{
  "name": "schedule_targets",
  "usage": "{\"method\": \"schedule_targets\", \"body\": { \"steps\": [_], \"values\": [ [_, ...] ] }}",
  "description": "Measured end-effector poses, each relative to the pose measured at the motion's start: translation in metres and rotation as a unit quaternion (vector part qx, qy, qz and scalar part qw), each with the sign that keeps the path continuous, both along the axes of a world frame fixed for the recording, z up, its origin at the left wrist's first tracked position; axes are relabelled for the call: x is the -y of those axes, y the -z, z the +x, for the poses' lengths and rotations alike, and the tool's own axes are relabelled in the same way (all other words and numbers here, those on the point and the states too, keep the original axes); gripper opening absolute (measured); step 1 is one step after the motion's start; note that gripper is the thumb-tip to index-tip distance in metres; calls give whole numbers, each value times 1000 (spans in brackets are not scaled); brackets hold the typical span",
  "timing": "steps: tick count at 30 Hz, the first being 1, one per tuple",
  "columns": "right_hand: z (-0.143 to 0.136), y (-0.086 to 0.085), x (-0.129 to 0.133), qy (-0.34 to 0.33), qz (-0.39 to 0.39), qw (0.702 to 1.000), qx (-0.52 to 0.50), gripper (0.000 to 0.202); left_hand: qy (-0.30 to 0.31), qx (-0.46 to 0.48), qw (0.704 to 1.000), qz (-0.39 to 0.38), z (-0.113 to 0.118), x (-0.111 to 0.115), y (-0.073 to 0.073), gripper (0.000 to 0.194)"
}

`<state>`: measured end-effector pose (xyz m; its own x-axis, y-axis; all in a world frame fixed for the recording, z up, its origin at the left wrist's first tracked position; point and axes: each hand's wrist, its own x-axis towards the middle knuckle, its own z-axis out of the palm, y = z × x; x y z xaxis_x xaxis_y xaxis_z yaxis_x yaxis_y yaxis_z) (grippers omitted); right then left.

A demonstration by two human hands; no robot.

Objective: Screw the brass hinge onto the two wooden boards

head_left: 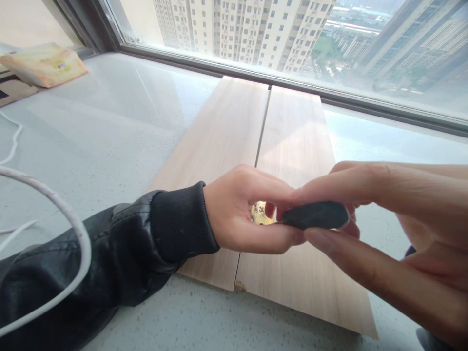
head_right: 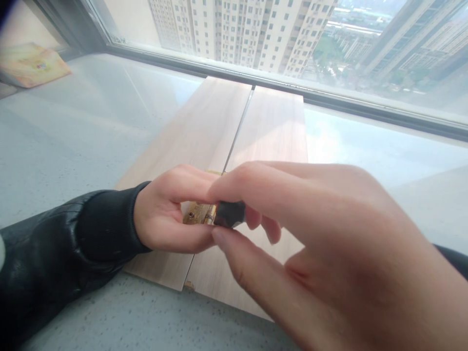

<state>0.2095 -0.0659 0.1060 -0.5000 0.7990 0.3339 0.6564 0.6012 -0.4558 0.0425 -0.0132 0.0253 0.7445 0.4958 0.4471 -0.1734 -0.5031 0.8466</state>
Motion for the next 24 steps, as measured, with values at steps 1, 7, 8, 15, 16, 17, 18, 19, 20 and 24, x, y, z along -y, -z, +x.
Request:
{"method": "schedule_targets", "body": {
  "steps": [1,7,8,15,16,17,18,19,20,24],
  "values": [
    [0,-2,1,-2,1,1000,15,13,-6,-6,1000,2,0,0,0,10],
    [6,7,0,47,58,995,70,25,-23,6,999,43,-2,0,2,11],
    [7,11,-1,52,79,993,77,29,-25,8,998,49,-2,0,2,10],
    [8,25,-10,-6,115,992,54,33,-31,-16,998,46,-4,-1,3,13],
    [7,23,-10,-13,106,993,51,28,-29,-21,998,45,-5,-2,3,14],
    [5,19,-9,-18,95,994,47,20,-26,-25,998,42,-5,-2,3,14],
    [3,16,-7,-26,80,996,41,13,-23,-25,999,39,-5,-2,4,13],
    [2,12,-6,-35,64,997,36,12,-22,-21,999,37,-4,-2,4,10],
    [2,9,-4,-43,46,997,34,15,-23,-18,999,35,-4,-2,4,9],
    [9,11,-4,-46,31,996,75,9,-37,-17,999,27,-1,1,4,11]
  ]
}}
